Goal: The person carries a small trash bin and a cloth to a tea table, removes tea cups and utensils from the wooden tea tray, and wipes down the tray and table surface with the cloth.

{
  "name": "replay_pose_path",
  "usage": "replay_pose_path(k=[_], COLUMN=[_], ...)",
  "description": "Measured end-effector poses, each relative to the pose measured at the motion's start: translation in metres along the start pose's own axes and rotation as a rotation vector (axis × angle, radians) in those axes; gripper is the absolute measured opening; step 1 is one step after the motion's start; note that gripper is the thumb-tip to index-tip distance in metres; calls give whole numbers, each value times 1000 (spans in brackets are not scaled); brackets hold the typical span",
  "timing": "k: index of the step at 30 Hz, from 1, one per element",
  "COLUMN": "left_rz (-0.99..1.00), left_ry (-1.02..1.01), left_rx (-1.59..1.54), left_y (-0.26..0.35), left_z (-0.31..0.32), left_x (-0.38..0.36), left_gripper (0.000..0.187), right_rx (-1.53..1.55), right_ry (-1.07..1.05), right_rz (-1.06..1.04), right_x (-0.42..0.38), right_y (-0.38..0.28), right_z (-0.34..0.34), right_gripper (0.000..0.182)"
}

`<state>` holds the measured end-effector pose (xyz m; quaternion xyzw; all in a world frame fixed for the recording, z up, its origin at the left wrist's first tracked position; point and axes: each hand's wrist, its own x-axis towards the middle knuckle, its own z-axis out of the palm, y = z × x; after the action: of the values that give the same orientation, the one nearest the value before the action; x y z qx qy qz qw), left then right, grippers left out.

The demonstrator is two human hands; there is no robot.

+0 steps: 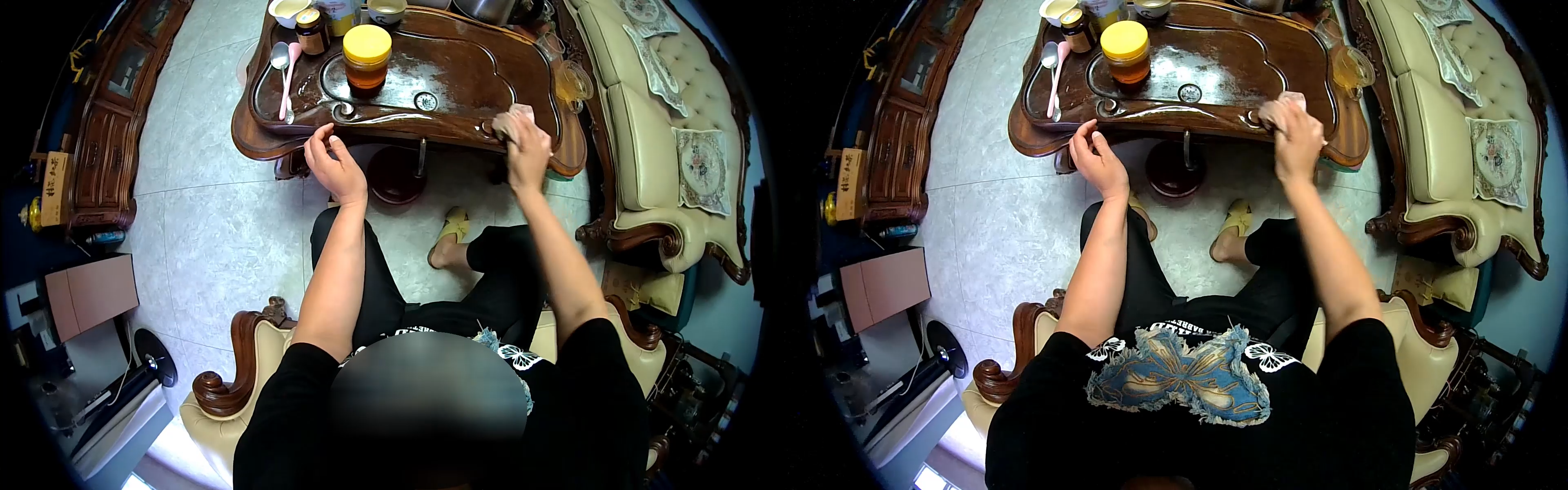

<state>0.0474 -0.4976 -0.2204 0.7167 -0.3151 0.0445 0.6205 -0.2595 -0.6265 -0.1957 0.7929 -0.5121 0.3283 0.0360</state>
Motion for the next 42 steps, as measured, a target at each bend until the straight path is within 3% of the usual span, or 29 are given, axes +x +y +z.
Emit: replay_pose_path(k=[3,4,7,9,12,14,18,22,24,27,28,30,33,37,40,42], left_rz=[-10,-28,38,88,61,66,54,2,11,23,7,13,55,66,54,33], left_ry=[-10,2,-9,-19,-23,-27,-24,-30,5,-10,-10,-14,1,-1,-21,-10], left_rx=[-29,-64,-14,41,25,37,41,7,10,-4,-19,-37,1,19,10,0], left_y=[3,4,2,0,-3,-1,0,2,7,6,4,1,4,1,1,2], left_z=[5,8,8,7,6,4,1,3,3,3,4,5,5,4,2,-1], left_x=[-5,-6,-6,-4,-4,-3,-2,-3,-2,0,0,-1,0,1,1,2], left_gripper=[20,20,20,20,21,21,20,19,20,20,20,20,20,19,18,18], right_rx=[40,153,186,251,332,239,129,-31,-81,-196,-253,-358,-61,168,291,200], right_ry=[61,-90,-103,-151,-254,-305,-215,-279,-245,-162,-72,-90,-162,-291,-454,-534], right_rz=[122,143,-32,-145,-382,-290,-308,-76,-63,18,72,271,72,-269,-485,-534], right_x=[4,2,10,16,28,26,28,38,47,56,62,70,81,81,84,89], right_y=[-80,-102,-186,-198,-160,-115,-35,21,35,44,34,-12,-32,-104,-90,-64], right_z=[31,46,69,73,63,48,3,-15,-15,30,37,50,89,81,58,35], right_gripper=[45,46,45,48,55,55,51,53,51,50,50,53,51,55,49,40])
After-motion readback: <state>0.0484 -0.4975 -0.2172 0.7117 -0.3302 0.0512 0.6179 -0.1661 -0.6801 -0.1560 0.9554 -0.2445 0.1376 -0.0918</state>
